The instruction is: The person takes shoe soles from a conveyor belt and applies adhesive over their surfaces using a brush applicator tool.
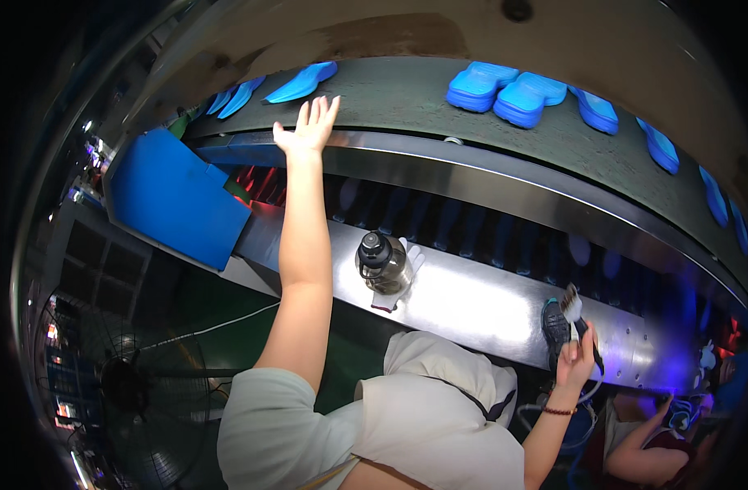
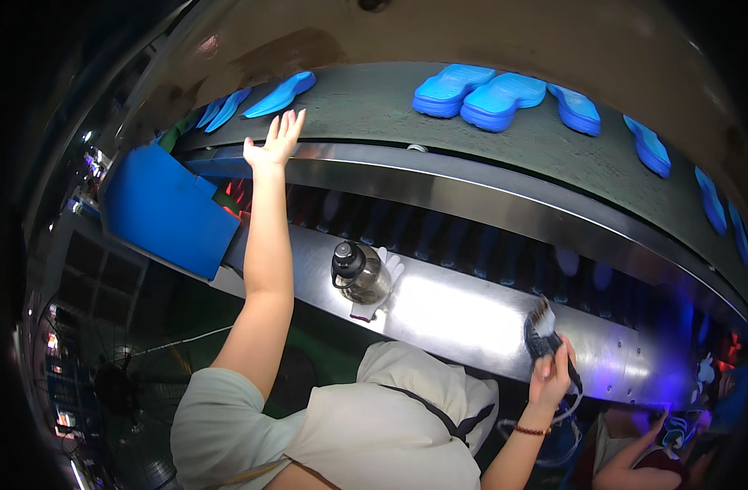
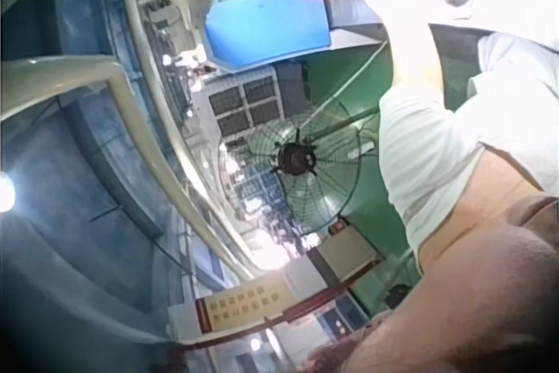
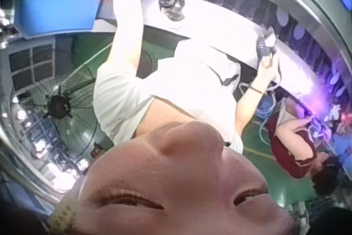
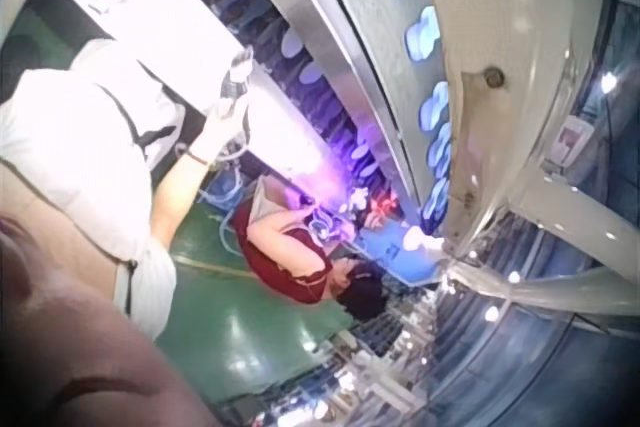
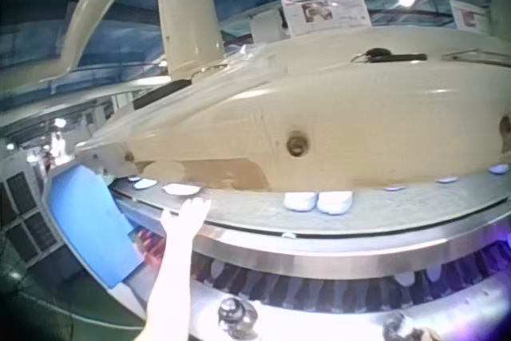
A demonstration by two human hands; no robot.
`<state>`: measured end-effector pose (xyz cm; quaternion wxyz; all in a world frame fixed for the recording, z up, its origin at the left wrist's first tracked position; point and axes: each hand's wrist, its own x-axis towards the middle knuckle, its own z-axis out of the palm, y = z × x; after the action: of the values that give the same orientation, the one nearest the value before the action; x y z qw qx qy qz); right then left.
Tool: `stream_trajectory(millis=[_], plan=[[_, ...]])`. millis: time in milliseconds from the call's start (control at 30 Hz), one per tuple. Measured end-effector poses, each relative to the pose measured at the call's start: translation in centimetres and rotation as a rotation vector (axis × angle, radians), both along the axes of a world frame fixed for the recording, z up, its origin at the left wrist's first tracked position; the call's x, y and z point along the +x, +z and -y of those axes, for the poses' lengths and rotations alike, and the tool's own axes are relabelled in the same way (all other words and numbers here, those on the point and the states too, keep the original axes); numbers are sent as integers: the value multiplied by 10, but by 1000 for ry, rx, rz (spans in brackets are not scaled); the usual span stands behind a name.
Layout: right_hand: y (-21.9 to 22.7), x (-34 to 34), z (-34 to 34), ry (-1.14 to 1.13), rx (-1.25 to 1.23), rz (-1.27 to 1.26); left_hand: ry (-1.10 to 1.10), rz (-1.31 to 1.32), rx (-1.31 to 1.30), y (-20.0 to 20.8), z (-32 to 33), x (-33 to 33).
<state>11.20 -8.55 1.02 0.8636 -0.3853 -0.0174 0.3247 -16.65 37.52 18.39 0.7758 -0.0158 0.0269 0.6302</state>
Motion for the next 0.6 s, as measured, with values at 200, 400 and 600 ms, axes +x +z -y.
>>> stream_trajectory(millis=[200,400,600], plan=[[-34,4,44,-101,34,-81,-172,-742,419,21,25,71],[-31,-6,40,-130,-95,-158,54,-1959,1195,37,23,173],[-27,-19,46,-246,-112,-280,-545,-2407,680,0,-75,233]])
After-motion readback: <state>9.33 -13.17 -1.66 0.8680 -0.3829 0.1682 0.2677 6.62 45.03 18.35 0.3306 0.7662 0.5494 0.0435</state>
